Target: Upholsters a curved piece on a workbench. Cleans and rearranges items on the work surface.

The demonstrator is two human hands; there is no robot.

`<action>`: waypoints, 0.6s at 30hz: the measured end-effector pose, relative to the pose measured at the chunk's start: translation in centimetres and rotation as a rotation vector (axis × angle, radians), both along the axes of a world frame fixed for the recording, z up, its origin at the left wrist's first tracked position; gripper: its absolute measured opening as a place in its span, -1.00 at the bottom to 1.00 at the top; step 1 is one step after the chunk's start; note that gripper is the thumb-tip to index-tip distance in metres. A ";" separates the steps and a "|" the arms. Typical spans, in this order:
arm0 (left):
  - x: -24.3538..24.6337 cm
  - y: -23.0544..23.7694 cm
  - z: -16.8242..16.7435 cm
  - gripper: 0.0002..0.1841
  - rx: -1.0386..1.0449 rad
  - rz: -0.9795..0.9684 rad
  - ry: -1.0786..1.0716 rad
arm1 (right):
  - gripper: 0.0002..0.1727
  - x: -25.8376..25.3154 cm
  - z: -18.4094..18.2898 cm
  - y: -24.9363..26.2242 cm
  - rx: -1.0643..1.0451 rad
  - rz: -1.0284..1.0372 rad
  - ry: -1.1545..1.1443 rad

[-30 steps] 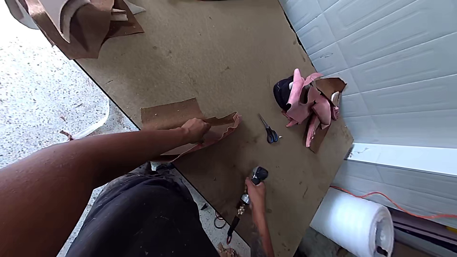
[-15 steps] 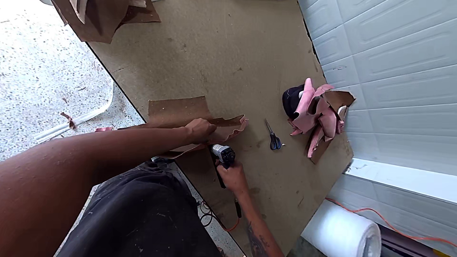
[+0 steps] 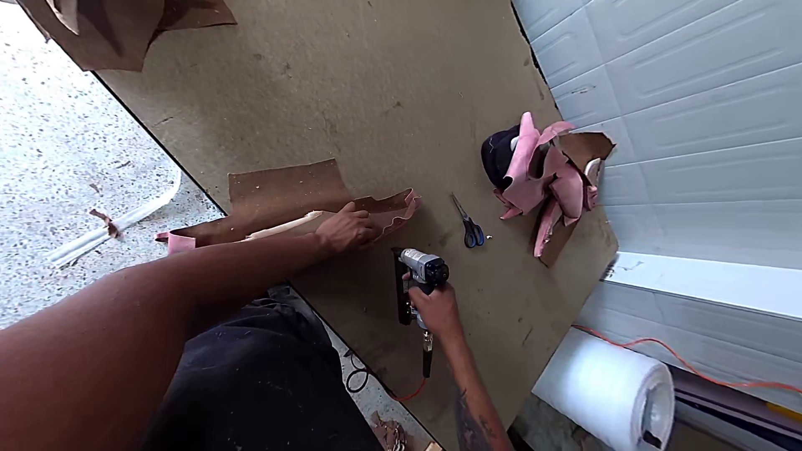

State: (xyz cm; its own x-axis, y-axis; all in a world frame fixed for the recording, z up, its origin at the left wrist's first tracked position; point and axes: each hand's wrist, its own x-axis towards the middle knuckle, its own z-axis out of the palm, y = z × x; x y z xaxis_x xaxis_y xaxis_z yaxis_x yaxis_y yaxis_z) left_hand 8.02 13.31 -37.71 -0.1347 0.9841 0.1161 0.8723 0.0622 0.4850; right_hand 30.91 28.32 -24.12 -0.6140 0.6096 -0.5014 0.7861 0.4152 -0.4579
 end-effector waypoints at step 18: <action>-0.7 0.3 -0.2 -0.68 0.002 0.241 -0.157 | -0.83 -5.0 -1.0 0.0 -0.061 0.221 0.009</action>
